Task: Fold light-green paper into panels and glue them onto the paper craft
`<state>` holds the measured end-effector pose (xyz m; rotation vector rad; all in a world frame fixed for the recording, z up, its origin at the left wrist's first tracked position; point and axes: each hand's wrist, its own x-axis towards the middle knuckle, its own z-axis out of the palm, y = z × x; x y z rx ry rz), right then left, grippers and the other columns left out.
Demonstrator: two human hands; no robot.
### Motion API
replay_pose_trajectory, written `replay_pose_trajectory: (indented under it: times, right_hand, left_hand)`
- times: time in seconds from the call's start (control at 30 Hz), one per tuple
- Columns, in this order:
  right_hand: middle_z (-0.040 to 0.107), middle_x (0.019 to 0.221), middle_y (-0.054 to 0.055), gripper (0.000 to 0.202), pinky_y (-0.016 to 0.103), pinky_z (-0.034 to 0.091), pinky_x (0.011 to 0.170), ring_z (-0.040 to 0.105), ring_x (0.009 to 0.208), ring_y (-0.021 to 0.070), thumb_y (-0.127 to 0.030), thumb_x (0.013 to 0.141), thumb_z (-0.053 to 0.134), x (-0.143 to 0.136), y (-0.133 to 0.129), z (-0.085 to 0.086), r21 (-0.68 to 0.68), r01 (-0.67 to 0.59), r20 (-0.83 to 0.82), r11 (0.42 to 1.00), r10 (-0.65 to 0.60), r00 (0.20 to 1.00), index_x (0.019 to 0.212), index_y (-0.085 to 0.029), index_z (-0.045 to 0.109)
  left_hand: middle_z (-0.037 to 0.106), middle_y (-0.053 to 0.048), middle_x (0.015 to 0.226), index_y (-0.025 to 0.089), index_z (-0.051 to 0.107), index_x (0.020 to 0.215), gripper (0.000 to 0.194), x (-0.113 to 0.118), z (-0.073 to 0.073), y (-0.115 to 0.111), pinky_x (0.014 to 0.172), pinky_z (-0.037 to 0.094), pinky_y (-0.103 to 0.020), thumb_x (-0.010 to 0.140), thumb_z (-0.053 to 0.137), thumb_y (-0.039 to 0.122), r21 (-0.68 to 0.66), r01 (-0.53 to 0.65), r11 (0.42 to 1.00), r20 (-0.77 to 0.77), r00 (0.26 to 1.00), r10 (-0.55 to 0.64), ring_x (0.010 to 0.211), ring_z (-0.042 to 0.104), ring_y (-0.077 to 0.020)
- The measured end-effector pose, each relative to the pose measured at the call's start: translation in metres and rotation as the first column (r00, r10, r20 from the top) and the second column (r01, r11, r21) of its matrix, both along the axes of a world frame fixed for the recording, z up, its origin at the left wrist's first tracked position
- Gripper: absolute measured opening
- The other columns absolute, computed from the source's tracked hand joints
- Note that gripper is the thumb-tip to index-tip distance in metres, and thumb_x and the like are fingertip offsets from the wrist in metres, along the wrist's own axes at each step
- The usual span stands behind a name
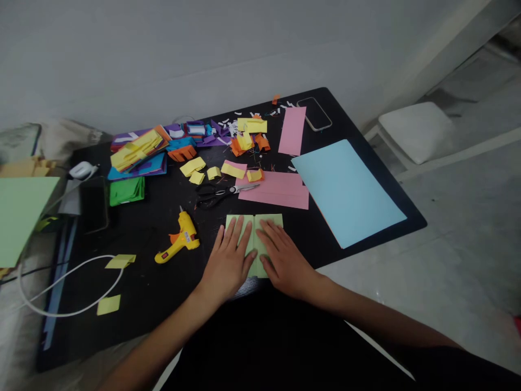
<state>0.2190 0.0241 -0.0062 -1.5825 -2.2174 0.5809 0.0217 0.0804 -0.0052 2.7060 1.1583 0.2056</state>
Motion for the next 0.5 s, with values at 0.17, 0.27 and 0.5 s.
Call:
replay_pose_trajectory:
  times: [0.17,0.27,0.5]
  right_hand:
    - [0.051,0.16,0.02,0.042,0.06,0.045,0.123,0.043,0.155,0.0319,-0.024,0.105,0.047,0.007,0.011,0.008,0.019,0.051,-0.083,0.999,-0.049,0.995,0.145,-0.015,0.058]
    - [0.056,0.155,0.019,0.037,0.059,0.046,0.122,0.047,0.152,0.0312,-0.018,0.105,0.043,0.006,0.017,0.004,0.065,0.092,-0.074,0.994,-0.087,0.993,0.136,-0.017,0.064]
    - [0.037,0.171,0.02,0.054,0.061,0.034,0.13,0.024,0.164,0.0313,-0.023,0.109,0.038,-0.007,0.019,-0.011,0.07,0.071,0.029,0.995,-0.073,0.997,0.161,-0.011,0.037]
  left_hand:
    - [0.049,-0.023,0.162,0.011,0.051,0.153,0.051,0.001,0.014,0.001,0.123,0.041,-0.059,0.108,0.045,0.034,-0.027,-0.017,0.999,0.051,0.999,0.019,0.153,0.045,-0.0374]
    - [0.051,-0.02,0.16,0.015,0.052,0.152,0.046,-0.004,0.014,0.007,0.12,0.046,-0.057,0.107,0.044,0.025,-0.071,0.016,0.997,0.117,0.993,-0.008,0.15,0.048,-0.0348]
    - [0.033,-0.019,0.173,0.015,0.028,0.166,0.061,0.002,-0.011,-0.004,0.13,0.032,-0.059,0.11,0.042,0.035,-0.035,-0.021,0.999,0.082,0.996,0.023,0.162,0.029,-0.0332]
